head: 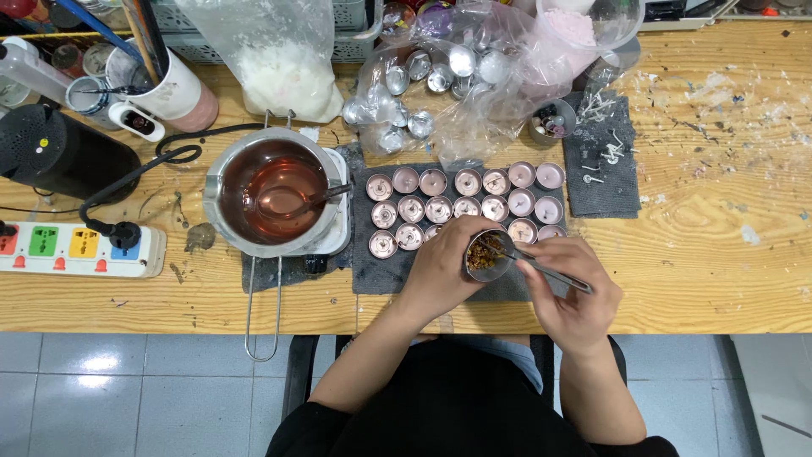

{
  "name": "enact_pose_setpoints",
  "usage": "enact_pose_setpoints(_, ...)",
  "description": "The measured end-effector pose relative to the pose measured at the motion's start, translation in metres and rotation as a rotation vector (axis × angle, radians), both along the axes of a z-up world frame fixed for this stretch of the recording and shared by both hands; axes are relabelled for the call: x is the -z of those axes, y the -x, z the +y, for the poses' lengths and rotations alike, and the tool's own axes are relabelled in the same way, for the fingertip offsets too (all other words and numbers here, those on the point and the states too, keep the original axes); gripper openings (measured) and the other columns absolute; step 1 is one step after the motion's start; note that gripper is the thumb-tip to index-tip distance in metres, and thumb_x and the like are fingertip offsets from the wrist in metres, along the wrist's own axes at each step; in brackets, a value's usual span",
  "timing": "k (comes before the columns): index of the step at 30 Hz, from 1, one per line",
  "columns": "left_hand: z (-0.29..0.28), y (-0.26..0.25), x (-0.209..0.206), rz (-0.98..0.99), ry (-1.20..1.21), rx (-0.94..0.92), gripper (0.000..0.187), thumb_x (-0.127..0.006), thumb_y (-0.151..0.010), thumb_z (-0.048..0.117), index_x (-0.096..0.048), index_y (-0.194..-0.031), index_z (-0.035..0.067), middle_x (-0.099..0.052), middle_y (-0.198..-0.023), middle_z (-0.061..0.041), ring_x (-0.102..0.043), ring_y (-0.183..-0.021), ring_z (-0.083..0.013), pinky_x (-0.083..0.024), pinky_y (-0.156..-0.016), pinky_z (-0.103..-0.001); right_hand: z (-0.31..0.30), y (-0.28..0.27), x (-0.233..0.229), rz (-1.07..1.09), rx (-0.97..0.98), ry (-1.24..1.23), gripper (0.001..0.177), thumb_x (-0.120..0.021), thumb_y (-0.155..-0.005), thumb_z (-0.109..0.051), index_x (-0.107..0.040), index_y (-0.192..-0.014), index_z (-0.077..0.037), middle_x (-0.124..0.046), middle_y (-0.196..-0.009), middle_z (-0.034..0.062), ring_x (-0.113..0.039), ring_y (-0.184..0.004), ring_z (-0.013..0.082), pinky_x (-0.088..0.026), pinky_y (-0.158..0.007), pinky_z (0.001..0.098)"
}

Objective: Decorating small tea light candles by placing dried botanical petals into them using tweezers.

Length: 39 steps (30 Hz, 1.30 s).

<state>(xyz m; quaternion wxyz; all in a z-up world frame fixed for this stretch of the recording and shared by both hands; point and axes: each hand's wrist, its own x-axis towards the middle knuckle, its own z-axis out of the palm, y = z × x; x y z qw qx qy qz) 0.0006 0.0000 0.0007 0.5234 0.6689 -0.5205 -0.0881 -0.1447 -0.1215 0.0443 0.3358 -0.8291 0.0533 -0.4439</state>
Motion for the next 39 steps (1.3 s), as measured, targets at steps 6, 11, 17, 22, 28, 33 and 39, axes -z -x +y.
enact_pose_setpoints(6,0.002,0.0,-0.003,0.019,-0.006,-0.017,0.065,-0.086,-0.078,0.019,-0.051,-0.132,0.012,-0.066,-0.121,-0.009,-0.069,-0.113,-0.031,-0.057,-0.094,-0.041,0.003,-0.009,0.006,0.004,-0.005,-0.004,0.038,-0.079,-0.085,0.01,-0.052,-0.11,0.0,-0.069,-0.097,0.0178,-0.074,-0.097,0.0308,-0.061,-0.087,0.0405)
enact_pose_setpoints(11,0.003,0.0,-0.008,0.093,-0.055,-0.029,0.062,-0.087,-0.08,0.022,-0.053,-0.131,0.013,-0.068,-0.119,-0.009,-0.071,-0.112,-0.0304,-0.057,-0.093,-0.04,0.002,-0.003,0.022,-0.073,-0.032,-0.186,0.037,-0.072,-0.091,0.014,-0.046,-0.113,-0.001,-0.067,-0.1,0.0193,-0.071,-0.098,0.0274,-0.059,-0.093,0.0406)
enact_pose_setpoints(17,0.003,0.0,-0.003,0.13,-0.111,-0.034,0.065,-0.088,-0.078,0.024,-0.052,-0.131,0.013,-0.069,-0.117,-0.011,-0.071,-0.11,-0.0308,-0.057,-0.092,-0.041,0.001,0.005,0.018,-0.112,-0.031,-0.392,0.035,-0.067,-0.097,0.015,-0.043,-0.117,-0.002,-0.064,-0.1,0.0196,-0.07,-0.096,0.0249,-0.06,-0.089,0.0361)
enact_pose_setpoints(22,0.003,0.0,-0.002,0.135,-0.139,-0.028,0.067,-0.089,-0.078,0.024,-0.051,-0.133,0.013,-0.069,-0.118,-0.012,-0.071,-0.11,-0.0318,-0.057,-0.092,-0.042,-0.015,0.018,0.03,-0.152,-0.013,-0.489,0.034,-0.068,-0.102,0.012,-0.042,-0.12,-0.002,-0.066,-0.099,0.0191,-0.069,-0.096,0.0225,-0.059,-0.089,0.0319)
enact_pose_setpoints(28,0.003,0.0,-0.002,0.186,-0.147,-0.031,0.07,-0.09,-0.076,0.021,-0.051,-0.133,0.012,-0.067,-0.126,-0.011,-0.071,-0.115,-0.0305,-0.058,-0.095,-0.041,-0.056,0.045,0.036,-0.265,0.126,-0.372,0.028,-0.067,-0.11,0.008,-0.046,-0.123,-0.003,-0.069,-0.101,0.0147,-0.075,-0.097,0.0204,-0.065,-0.085,0.0289)
enact_pose_setpoints(33,0.002,0.0,-0.003,0.182,-0.151,-0.042,0.072,-0.09,-0.072,0.018,-0.052,-0.132,0.011,-0.067,-0.125,-0.012,-0.07,-0.116,-0.0307,-0.056,-0.097,-0.04,-0.084,0.049,0.072,-0.076,0.303,-0.33,0.028,-0.071,-0.111,0.01,-0.046,-0.121,0.002,-0.067,-0.109,0.0159,-0.071,-0.104,0.0177,-0.059,-0.092,0.0248)
enact_pose_setpoints(39,0.002,0.0,-0.001,0.17,-0.144,-0.049,0.073,-0.091,-0.071,0.018,-0.052,-0.132,0.011,-0.067,-0.125,-0.012,-0.07,-0.116,-0.0301,-0.057,-0.097,-0.04,-0.085,0.031,0.08,0.09,0.298,-0.338,0.029,-0.07,-0.105,0.011,-0.048,-0.122,0.003,-0.07,-0.115,0.0184,-0.071,-0.111,0.0209,-0.056,-0.097,0.0273)
